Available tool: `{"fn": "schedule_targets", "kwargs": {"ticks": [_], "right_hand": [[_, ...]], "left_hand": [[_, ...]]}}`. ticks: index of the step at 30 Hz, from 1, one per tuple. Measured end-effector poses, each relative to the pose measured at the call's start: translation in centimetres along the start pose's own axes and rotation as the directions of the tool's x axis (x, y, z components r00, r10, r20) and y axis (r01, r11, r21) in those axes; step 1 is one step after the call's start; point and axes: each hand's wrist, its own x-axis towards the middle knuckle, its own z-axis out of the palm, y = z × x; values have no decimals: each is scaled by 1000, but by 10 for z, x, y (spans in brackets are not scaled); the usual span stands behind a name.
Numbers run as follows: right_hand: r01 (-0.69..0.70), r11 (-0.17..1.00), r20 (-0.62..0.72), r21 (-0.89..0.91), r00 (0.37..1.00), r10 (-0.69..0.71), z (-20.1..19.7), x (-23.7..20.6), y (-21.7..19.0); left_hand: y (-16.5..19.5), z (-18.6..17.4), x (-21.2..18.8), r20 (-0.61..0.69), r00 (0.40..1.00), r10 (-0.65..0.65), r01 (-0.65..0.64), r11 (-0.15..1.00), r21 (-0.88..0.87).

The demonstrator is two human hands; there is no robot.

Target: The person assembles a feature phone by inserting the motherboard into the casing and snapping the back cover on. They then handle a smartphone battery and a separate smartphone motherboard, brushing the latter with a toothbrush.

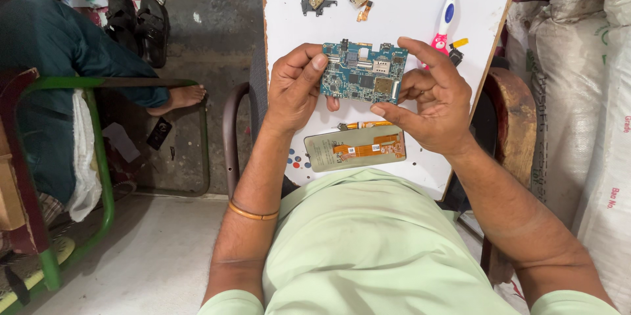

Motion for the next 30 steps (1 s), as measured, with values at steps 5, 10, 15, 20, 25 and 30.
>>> {"fn": "schedule_targets", "kwargs": {"ticks": [5,10,15,20,25,30], "right_hand": [[23,998,49,51,998,-26,0,-8,-1],[17,999,29,43,999,-18,-2,-10,1],[38,999,-19,9,999,-37,-3,-4,1],[-6,999,-74,-33,997,3,-3,-1,-1],[50,993,-54,-103,997,-56,-1,-1,0],[69,987,-53,-147,996,-77,0,-2,-2]], "left_hand": [[-3,1,-5,13,1000,-1,1,1000,11],[-6,3,-4,-5,1000,3,-3,1000,23],[-2,2,-2,10,1000,7,-7,1000,-15],[-2,3,-1,-3,999,41,-41,999,13],[-10,9,-1,-46,993,107,-102,991,84],[-10,11,0,-87,991,100,-89,989,120]]}}
